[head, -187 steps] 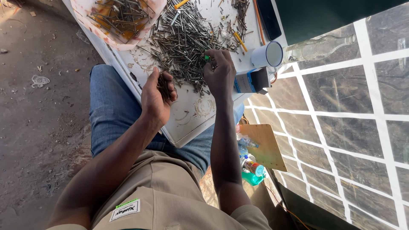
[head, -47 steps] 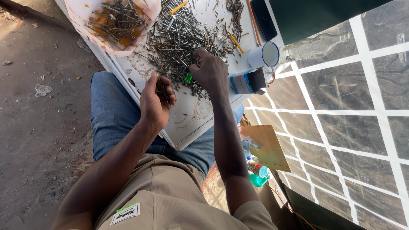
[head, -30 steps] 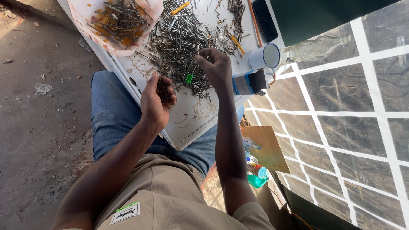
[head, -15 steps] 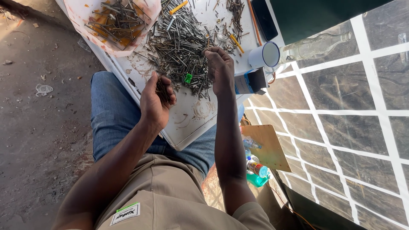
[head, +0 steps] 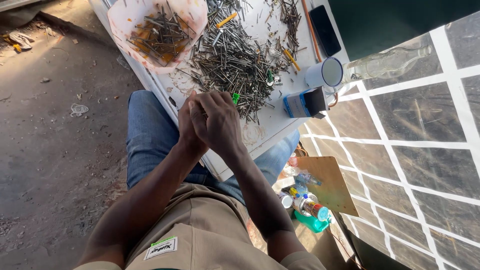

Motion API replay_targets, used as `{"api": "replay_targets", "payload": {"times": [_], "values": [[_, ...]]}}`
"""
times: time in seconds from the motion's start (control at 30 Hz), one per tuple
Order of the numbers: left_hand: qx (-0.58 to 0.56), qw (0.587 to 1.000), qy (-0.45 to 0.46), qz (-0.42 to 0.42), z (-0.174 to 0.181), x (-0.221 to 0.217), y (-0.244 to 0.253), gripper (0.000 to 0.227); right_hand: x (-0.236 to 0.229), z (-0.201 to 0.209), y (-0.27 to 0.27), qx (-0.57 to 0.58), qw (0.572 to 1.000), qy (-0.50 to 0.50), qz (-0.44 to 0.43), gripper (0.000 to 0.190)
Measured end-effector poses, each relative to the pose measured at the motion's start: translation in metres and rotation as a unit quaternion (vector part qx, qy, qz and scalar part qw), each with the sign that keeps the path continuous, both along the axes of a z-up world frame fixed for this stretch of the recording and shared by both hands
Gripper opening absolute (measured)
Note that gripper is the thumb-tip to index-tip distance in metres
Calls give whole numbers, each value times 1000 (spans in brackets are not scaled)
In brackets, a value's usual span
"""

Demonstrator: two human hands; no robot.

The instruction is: Sorting through a large pile of mixed nails and screws on a white board to separate them.

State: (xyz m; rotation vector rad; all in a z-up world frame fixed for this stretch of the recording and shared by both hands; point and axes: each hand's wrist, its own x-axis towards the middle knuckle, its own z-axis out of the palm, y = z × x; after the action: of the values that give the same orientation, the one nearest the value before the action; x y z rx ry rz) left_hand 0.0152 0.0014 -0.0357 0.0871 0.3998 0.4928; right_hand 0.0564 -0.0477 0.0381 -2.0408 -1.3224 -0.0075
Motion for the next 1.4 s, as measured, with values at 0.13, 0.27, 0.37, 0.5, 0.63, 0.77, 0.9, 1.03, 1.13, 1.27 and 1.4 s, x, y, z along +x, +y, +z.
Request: {"api": "replay_targets", "payload": {"times": [0.13, 0.27, 0.37, 0.5, 0.63, 0.77, 0.9, 1.03, 1.13, 1.27, 1.4], "values": [[-10, 1000, 5, 4, 51, -16, 6, 41, -9, 19, -6, 59, 997, -30, 30, 13], [-10, 996, 88, -4, 61, -16, 21, 39, 7, 25, -21, 231, 973, -17, -15, 10], [68, 992, 106, -7, 89, -17, 46, 42, 20, 10, -41, 239, 968, 6, -82, 7], [130, 983, 102, 75, 127, -13, 98, 35, 10, -7, -61, 194, 970, 56, -137, 11], [245, 945, 203, 78, 142, -9, 147, 53, -1, -21, -61, 198, 970, 58, -127, 14], [753, 508, 417, 15, 99, 4, 206, 33, -9, -33, -61, 182, 975, 74, -103, 18], [885, 164, 413, -137, 85, 21, 220, 16, -5, -42, -60, 169, 978, 71, -98, 15], [849, 56, 427, -306, 94, 41, 209, 35, -5, -43, -63, 163, 978, 75, -104, 16], [819, -6, 439, -370, 87, 52, 207, 11, -5, -45, -64, 165, 979, 64, -100, 17], [810, 58, 451, -370, 80, 52, 209, 12, -5, -46, -64, 166, 978, 86, -98, 18], [794, 249, 465, -302, 83, 46, 221, 34, -3, -48, -64, 164, 978, 86, -100, 19]]}}
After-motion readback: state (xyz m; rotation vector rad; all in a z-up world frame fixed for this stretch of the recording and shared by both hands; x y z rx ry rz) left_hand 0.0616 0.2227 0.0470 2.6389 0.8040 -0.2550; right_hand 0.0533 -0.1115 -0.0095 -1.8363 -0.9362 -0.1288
